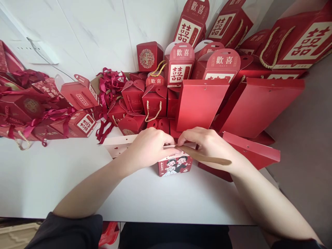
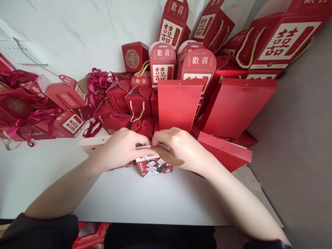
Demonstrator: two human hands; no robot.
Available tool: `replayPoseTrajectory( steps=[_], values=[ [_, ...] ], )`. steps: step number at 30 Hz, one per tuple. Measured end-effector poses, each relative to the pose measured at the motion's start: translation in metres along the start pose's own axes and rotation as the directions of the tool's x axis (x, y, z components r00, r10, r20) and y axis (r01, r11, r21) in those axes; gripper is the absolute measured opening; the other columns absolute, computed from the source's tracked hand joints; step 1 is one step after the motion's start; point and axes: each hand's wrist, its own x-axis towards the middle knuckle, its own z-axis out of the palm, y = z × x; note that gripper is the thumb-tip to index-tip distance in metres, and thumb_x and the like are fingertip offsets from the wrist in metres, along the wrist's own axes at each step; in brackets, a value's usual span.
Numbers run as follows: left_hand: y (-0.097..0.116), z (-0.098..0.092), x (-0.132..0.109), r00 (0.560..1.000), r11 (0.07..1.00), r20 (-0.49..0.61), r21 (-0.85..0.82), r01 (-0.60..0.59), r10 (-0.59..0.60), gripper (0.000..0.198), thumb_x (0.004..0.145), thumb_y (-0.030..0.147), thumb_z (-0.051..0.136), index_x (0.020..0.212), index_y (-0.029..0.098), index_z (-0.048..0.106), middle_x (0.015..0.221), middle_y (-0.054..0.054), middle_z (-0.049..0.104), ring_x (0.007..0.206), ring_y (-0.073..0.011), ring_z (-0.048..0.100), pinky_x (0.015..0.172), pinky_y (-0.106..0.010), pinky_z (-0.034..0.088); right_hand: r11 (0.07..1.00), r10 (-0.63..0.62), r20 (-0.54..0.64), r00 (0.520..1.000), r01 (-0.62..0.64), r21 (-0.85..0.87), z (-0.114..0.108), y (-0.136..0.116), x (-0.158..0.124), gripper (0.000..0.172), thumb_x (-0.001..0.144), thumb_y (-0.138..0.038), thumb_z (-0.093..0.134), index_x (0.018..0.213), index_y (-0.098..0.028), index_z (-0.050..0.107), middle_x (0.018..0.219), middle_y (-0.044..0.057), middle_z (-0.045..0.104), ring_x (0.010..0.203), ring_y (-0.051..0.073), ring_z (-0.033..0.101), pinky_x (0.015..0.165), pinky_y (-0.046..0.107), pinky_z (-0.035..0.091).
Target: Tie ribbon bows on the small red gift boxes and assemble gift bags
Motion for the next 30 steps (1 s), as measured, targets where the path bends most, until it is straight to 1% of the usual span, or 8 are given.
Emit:
replayPoseTrajectory(
  steps=[3, 6, 10, 13, 16, 22, 26, 30],
  values=[
    [-0.003, 0.003, 0.002, 0.998, 0.997, -0.025, 0.056, -0.06, 0.062, 0.033, 0.087, 0.037, 0.062, 0.061, 0.018, 0.068, 0.052, 0.001, 0.058, 0.049, -0.0103, 0.043, 0.052, -0.027, 0.024, 0.992, 0.046, 0.026, 0.999, -0.049, 0.119, -0.002, -0.003, 0.0, 0.012, 0.094, -0.022, 0.056, 0.087, -0.019, 0.066, 0.079, 0.001, 0.068, 0.065, 0.012, 0.058, 0.06, 0.024, 0.044],
    [-0.008, 0.005, 0.003, 0.985, 0.984, 0.03, 0.053, -0.171, 0.169, 0.033, 0.088, 0.036, 0.062, 0.062, 0.018, 0.069, 0.055, 0.001, 0.062, 0.051, -0.0103, 0.047, 0.053, -0.026, 0.028, 0.925, 0.154, -0.086, 0.984, -0.113, 0.363, 0.001, -0.005, -0.001, 0.011, 0.094, -0.029, 0.059, 0.097, -0.02, 0.064, 0.08, 0.001, 0.068, 0.07, 0.015, 0.065, 0.062, 0.025, 0.05],
    [-0.013, 0.003, 0.004, 0.926, 0.933, 0.121, -0.012, -0.359, 0.358, 0.034, 0.091, 0.035, 0.06, 0.061, 0.021, 0.069, 0.058, 0.001, 0.064, 0.057, -0.0117, 0.055, 0.059, -0.026, 0.036, 0.781, 0.324, -0.185, 0.928, -0.151, 0.606, 0.001, -0.004, -0.001, 0.055, 0.089, -0.032, 0.068, 0.137, -0.029, 0.043, 0.069, -0.005, 0.062, 0.058, 0.014, 0.066, 0.055, 0.025, 0.055],
    [-0.019, -0.001, 0.007, 0.897, 0.906, 0.139, -0.124, -0.405, 0.42, 0.032, 0.09, 0.035, 0.062, 0.063, 0.022, 0.072, 0.062, 0.0, 0.067, 0.063, -0.0134, 0.061, 0.065, -0.026, 0.042, 0.799, 0.258, -0.184, 0.949, -0.102, 0.593, -0.008, -0.001, -0.004, 0.042, 0.088, -0.031, 0.069, 0.129, -0.029, 0.057, 0.071, -0.004, 0.064, 0.053, 0.011, 0.062, 0.054, 0.025, 0.056],
    [-0.025, -0.008, 0.009, 0.908, 0.887, 0.155, -0.331, -0.322, 0.388, 0.022, 0.085, 0.038, 0.068, 0.071, 0.025, 0.078, 0.071, -0.004, 0.074, 0.072, -0.0172, 0.068, 0.071, -0.027, 0.051, 0.873, 0.114, -0.142, 0.983, -0.031, 0.486, -0.023, 0.003, -0.008, 0.019, 0.086, -0.031, 0.072, 0.104, -0.024, 0.073, 0.09, 0.003, 0.073, 0.078, 0.017, 0.069, 0.072, 0.03, 0.059],
    [-0.024, -0.021, 0.003, 0.916, 0.77, 0.138, -0.597, -0.226, 0.376, 0.01, 0.073, 0.038, 0.08, 0.078, 0.029, 0.082, 0.081, -0.007, 0.078, 0.08, -0.0234, 0.074, 0.077, -0.031, 0.061, 0.977, -0.017, -0.141, 0.99, 0.046, 0.21, -0.037, 0.001, -0.014, 0.023, 0.095, -0.027, 0.059, 0.113, -0.028, 0.073, 0.11, 0.007, 0.069, 0.104, 0.023, 0.065, 0.087, 0.038, 0.057],
    [-0.02, -0.022, -0.001, 0.917, 0.761, 0.09, -0.593, -0.264, 0.388, 0.006, 0.071, 0.033, 0.082, 0.071, 0.028, 0.08, 0.076, -0.005, 0.077, 0.076, -0.0223, 0.074, 0.073, -0.029, 0.06, 1.0, 0.009, -0.212, 0.977, -0.008, 0.007, -0.031, -0.01, -0.014, 0.026, 0.096, -0.03, 0.055, 0.114, -0.028, 0.074, 0.106, 0.011, 0.064, 0.095, 0.024, 0.064, 0.08, 0.039, 0.057],
    [-0.024, -0.013, 0.0, 0.915, 0.71, 0.023, -0.638, -0.297, 0.404, 0.011, 0.067, 0.029, 0.086, 0.07, 0.024, 0.077, 0.074, -0.005, 0.076, 0.069, -0.0194, 0.073, 0.064, -0.026, 0.059, 0.936, 0.166, -0.096, 0.981, -0.126, 0.329, -0.02, -0.021, -0.013, 0.018, 0.094, -0.027, 0.06, 0.101, -0.023, 0.076, 0.086, 0.005, 0.07, 0.072, 0.016, 0.067, 0.063, 0.028, 0.057]
  ],
)
